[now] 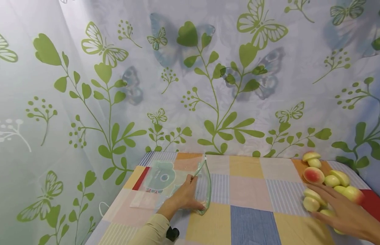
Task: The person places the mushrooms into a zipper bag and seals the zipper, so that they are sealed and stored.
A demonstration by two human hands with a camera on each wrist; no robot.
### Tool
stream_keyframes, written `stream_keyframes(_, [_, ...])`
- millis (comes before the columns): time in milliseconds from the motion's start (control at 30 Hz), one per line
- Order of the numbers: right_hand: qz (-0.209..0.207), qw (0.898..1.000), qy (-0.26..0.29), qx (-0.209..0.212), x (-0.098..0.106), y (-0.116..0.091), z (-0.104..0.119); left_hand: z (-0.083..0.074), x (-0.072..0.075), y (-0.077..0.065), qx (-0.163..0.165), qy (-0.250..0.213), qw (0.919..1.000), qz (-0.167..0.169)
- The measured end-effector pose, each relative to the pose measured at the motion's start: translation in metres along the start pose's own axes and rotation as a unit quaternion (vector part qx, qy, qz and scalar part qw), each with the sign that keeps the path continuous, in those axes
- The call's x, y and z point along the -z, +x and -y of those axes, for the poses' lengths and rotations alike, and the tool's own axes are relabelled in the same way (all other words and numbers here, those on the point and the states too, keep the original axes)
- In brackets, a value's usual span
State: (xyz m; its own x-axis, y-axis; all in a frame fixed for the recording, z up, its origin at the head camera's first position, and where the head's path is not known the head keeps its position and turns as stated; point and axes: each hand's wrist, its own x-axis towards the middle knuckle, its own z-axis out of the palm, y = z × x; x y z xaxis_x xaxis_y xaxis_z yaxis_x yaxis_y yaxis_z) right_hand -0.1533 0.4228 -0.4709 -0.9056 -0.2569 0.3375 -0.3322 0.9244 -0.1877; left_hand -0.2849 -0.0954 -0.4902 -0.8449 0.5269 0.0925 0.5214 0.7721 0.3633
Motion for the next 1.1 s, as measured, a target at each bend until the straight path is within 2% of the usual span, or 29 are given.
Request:
stream_keyframes(100, [-0.035,0.999,0.005,0.019,-0.003,-0.005,-0.005,0.0,-0.001,0.0,0.0,-0.001,1.0,-0.001])
stream_keyframes(200, [-0.049,0.998,0.005,0.028,-0.005,-0.009,-0.01,0.001,-0.001,0.0,-0.004,0.001,1.0,-0.002])
stream_keyframes(433, [0.026,0.999,-0.026,-0.018,-0.001,-0.015,-0.014,0.003,-0.002,0.001,-0.005,0.001,1.0,-0.003])
stream_keyframes(667, [0.075,0.995,-0.036,-0.052,0.002,-0.022,-0.022,0.004,-0.004,0.002,0.0,-0.004,1.0,0.002])
stream_keyframes(933, [0.034,0.998,-0.006,-0.052,-0.016,-0.044,-0.039,0.005,-0.003,0.001,0.004,-0.006,1.0,0.004])
stream_keyframes(1100, [0.078,0.993,-0.007,-0.084,-0.02,-0.047,-0.042,0.004,-0.003,0.0,0.005,-0.007,0.9999,0.005])
